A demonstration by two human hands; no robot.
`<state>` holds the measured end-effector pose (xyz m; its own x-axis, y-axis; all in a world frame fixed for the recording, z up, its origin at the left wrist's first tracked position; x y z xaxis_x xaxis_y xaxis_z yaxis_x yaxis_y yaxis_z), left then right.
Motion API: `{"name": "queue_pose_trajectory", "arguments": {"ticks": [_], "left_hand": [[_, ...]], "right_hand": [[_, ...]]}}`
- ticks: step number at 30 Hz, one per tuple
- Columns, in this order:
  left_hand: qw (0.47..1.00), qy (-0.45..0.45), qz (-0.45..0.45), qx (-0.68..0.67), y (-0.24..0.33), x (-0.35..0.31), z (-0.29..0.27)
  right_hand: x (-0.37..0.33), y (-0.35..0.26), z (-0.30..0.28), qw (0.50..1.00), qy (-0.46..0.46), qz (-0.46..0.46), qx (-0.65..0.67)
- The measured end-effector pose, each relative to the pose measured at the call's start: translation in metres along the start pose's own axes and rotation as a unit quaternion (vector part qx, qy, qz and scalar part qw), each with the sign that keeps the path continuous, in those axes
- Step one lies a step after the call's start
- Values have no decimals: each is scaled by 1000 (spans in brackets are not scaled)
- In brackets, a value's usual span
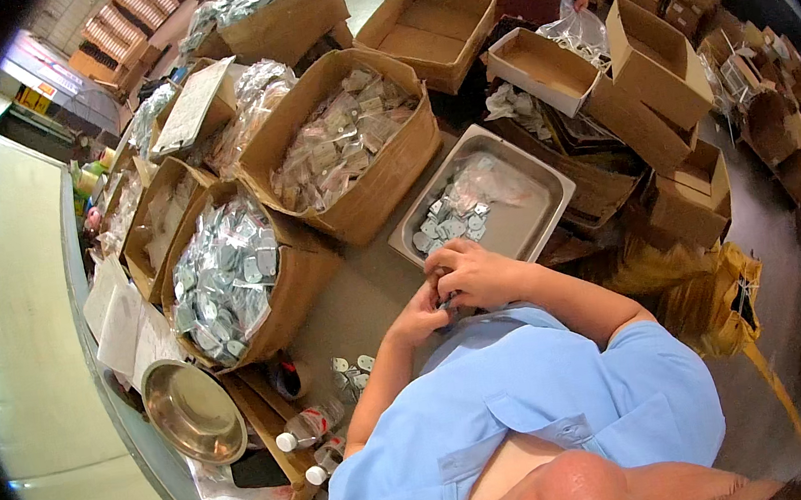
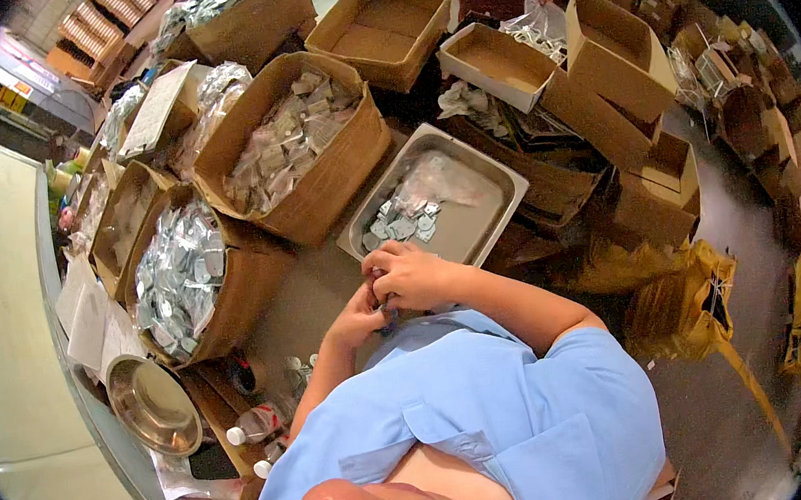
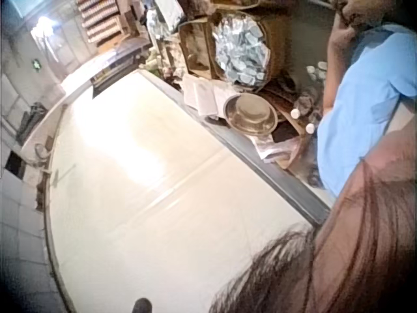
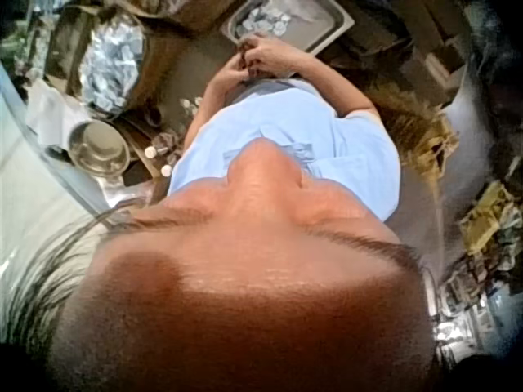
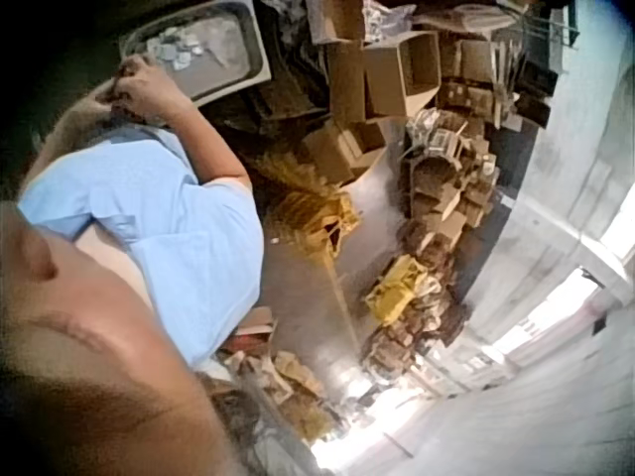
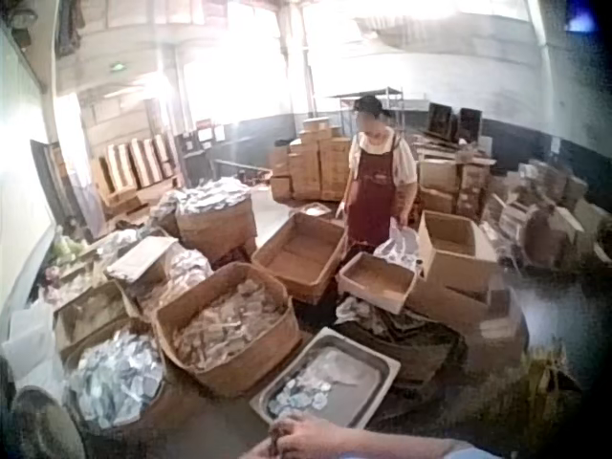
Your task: The person sorts small metal hardware pieces by hand into a metal tray, picking them individually from a group and placing them one by one.
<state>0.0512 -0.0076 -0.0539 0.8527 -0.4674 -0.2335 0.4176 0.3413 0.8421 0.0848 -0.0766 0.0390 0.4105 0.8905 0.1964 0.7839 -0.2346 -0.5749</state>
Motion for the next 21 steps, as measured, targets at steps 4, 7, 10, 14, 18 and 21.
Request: {"name": "queue_pose_trajectory", "arguments": {"ticks": [4, 7, 10, 14, 18, 21], "left_hand": [[997, -12, 68, 24, 14, -1, 7], [994, 48, 97, 12, 25, -5, 3], [987, 129, 78, 64, 17, -10, -20], [961, 189, 155, 131, 27, -11, -19], [947, 238, 172, 133, 22, -16, -26], [934, 247, 181, 183, 31, -19, -17]], "right_hand": [[-2, -9, -8, 998, 45, -25, 20], [-5, -12, -25, 989, 126, -50, 62], [-10, 4, -27, 981, 148, 53, 111], [-11, 16, -18, 985, 100, 131, 54], [-14, 22, -14, 981, 103, 159, 44], [-17, 27, -11, 974, 100, 181, 94]]}}
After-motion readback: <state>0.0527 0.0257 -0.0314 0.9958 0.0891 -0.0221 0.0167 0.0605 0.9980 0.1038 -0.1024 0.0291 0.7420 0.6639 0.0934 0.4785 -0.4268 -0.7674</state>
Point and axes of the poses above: each hand's wrist, its own x-axis towards the middle knuckle, its own z-axis out of the palm, y = z × x, the point moved 8 cm from there along x, towards the middle knuckle, and after that the axes turned 1 degree about y, right-handed, at the moved point
